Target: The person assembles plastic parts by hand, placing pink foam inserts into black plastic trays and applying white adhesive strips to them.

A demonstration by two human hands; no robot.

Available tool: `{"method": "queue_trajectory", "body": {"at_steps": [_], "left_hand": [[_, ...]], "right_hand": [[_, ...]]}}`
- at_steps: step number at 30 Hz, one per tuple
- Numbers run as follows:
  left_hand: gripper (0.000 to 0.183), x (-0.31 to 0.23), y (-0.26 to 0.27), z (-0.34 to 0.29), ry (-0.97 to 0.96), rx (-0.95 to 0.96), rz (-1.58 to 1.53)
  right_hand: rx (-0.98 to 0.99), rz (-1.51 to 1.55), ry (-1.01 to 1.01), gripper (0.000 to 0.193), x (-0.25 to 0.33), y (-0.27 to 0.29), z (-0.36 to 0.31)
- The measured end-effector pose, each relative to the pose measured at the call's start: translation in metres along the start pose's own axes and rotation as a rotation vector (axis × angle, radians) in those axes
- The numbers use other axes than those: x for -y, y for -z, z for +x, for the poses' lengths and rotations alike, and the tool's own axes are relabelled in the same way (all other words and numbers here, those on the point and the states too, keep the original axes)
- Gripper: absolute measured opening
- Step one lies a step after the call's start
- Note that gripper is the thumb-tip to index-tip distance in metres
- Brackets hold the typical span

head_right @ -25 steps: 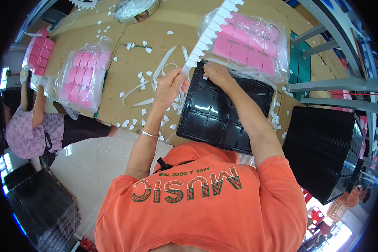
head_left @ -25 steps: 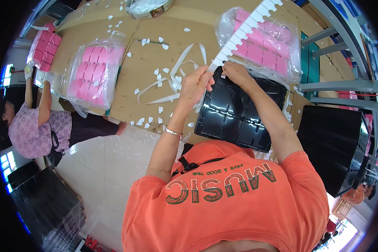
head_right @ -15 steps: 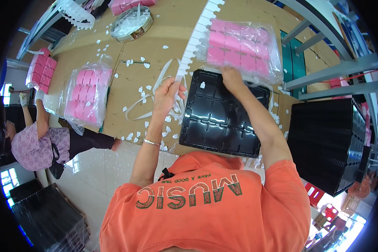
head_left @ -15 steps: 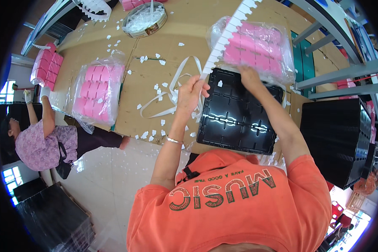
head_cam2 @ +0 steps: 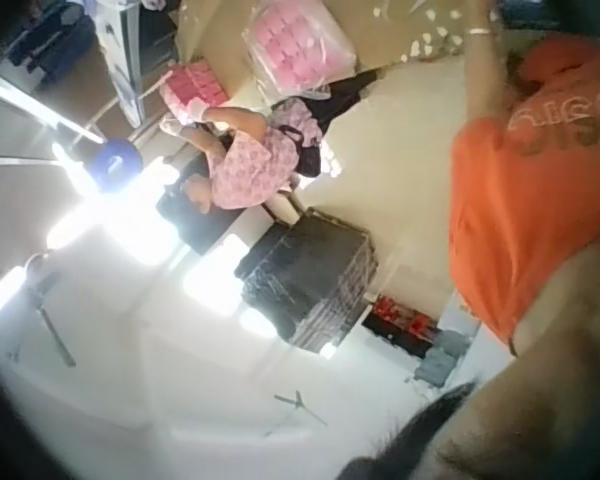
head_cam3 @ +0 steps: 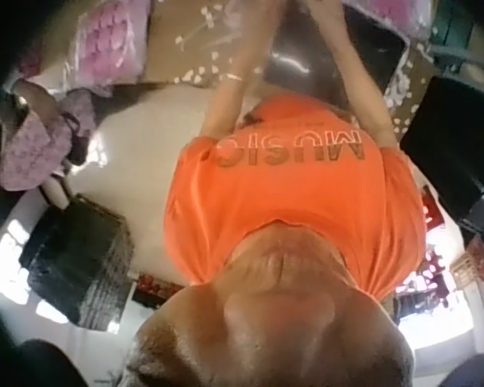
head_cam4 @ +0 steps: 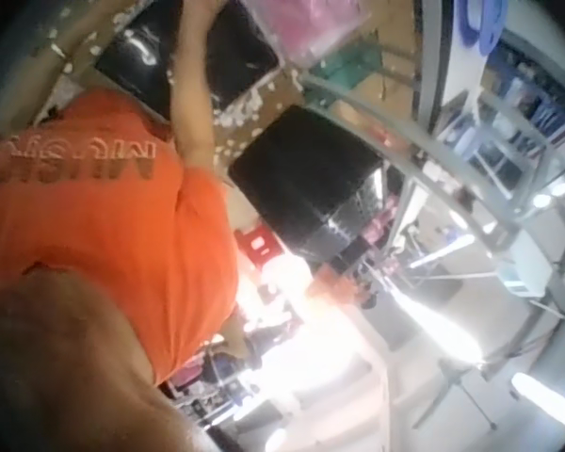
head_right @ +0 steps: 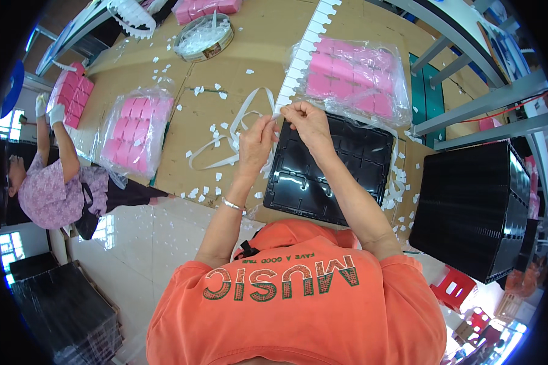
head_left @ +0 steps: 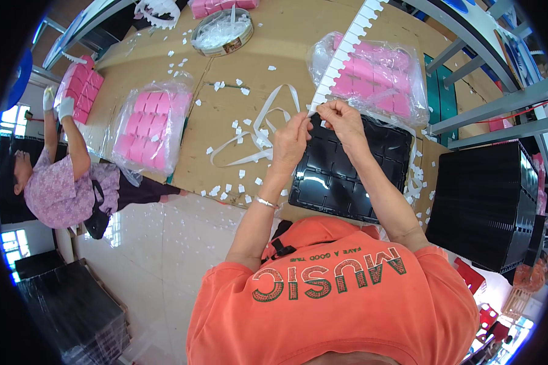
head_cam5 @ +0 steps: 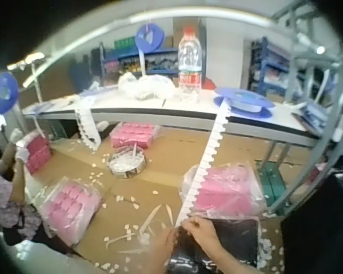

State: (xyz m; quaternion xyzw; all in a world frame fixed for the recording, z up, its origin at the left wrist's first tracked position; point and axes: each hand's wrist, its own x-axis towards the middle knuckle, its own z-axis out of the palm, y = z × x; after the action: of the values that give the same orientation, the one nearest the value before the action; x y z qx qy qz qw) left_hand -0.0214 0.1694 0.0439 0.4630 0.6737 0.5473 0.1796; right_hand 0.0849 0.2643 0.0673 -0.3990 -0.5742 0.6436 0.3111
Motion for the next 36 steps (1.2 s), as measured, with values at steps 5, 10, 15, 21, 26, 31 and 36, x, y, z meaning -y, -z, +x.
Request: {"method": "queue_trajectory", "body": {"at_steps": [5,10,15,21,26,31,36], "left_hand": [[0.011,0.037,0.007,0.007,-0.395,-0.101,0.336],[0.015,0.010,0.026,0.016,0.037,-0.041,-0.012],[0.017,0.010,0.023,0.012,0.132,0.013,-0.231],[0.018,-0.001,0.018,0.011,0.167,0.057,-0.221],[0.018,0.007,0.018,0.008,0.179,0.108,-0.264],[0.023,0.010,0.019,0.000,0.210,0.144,-0.415],[0.023,-0.004,0.024,-0.006,0.234,0.189,-0.496]], "right_hand": [[0.091,0.033,-0.149,0.016,0.015,0.008,-0.019],[0.617,-0.447,-0.188,0.010,0.004,0.035,-0.041],[0.854,-0.880,0.146,0.018,-0.063,0.015,-0.052],[0.808,-1.198,0.362,0.018,-0.121,0.003,-0.049],[0.644,-1.095,0.280,0.021,-0.113,0.005,-0.064],[-0.011,-0.310,0.050,0.012,-0.056,0.008,-0.044],[-0.164,-0.610,0.688,0.022,0.007,-0.005,-0.047]]}}
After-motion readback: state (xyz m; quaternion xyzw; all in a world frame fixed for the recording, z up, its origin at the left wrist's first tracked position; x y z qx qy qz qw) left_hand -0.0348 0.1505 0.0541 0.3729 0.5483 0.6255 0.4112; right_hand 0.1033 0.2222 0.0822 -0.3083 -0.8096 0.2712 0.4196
